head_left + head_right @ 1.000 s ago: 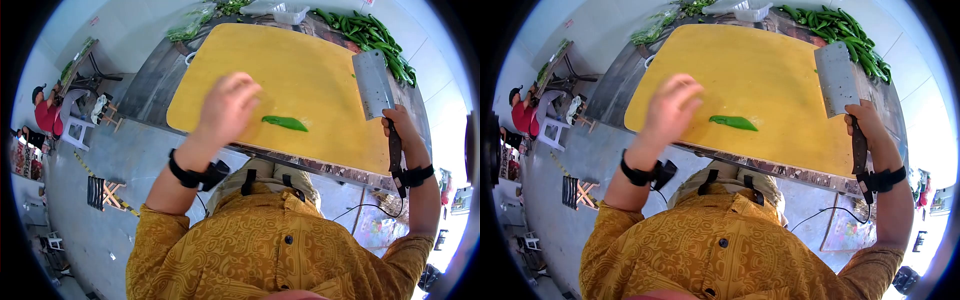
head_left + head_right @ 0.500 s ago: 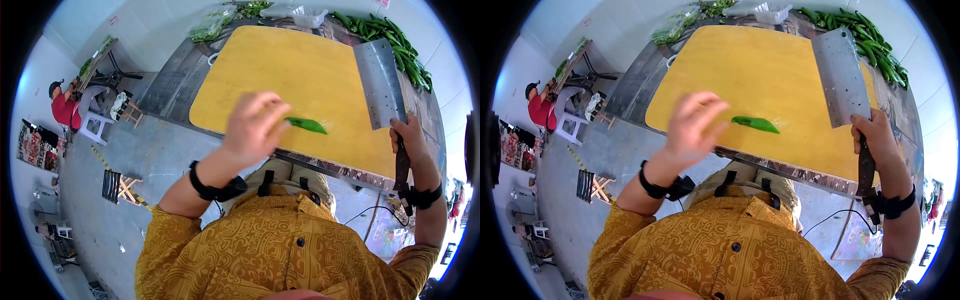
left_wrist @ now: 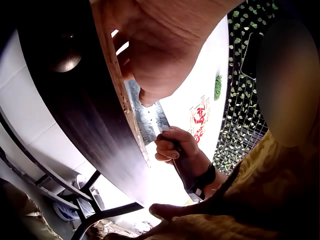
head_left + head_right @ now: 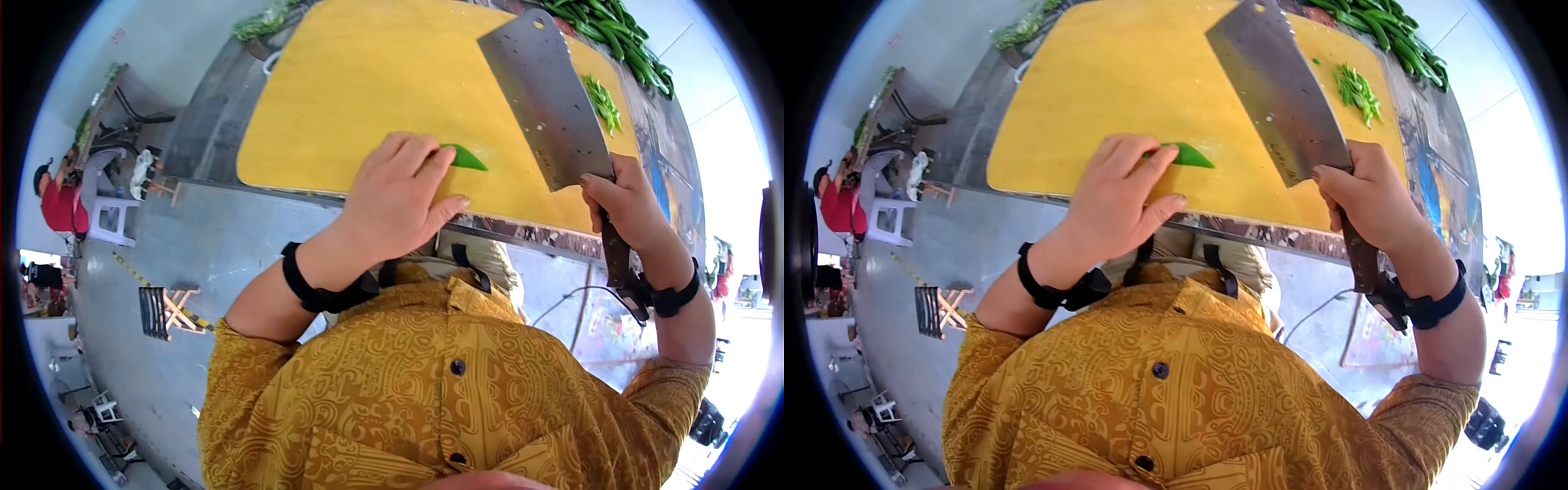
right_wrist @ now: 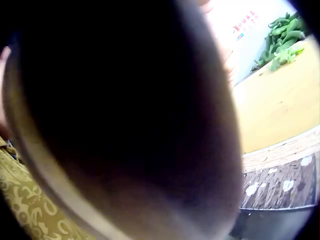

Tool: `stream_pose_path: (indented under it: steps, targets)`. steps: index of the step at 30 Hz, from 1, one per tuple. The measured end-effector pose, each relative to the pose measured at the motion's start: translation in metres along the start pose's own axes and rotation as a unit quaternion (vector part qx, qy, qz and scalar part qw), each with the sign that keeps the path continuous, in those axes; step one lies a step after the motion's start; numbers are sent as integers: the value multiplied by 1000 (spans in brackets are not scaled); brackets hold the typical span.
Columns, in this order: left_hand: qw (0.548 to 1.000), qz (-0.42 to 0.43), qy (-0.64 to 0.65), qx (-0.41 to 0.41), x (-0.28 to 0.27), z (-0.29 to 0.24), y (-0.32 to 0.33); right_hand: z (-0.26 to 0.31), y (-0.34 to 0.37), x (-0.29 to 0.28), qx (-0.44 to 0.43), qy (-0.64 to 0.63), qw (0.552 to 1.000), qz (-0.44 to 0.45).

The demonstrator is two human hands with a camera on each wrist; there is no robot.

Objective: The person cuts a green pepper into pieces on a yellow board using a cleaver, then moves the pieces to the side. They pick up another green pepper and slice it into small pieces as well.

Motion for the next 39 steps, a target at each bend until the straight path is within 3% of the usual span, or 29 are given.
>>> stream_pose_path:
  steps: [8,19,39]
  targets:
    - [999,-13,-28,-7,1,1,6,30,10,19,17,111,993,41]
    - [999,-20,-22,-22,6,-2,14,69,9,43,-68,250,965,52]
    - [1000,-24,-12,11,7,6,14,82,0,51,-35,350,932,84]
Point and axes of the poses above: each hand's wrist, its own y-axis away from the middle knuckle, its own x-axis out of the palm, z = x × y, the point moved 9 cm from there along -y, towards the middle knuckle, and after that the axes turned 10 degrees about y, right-handed, at the moved point
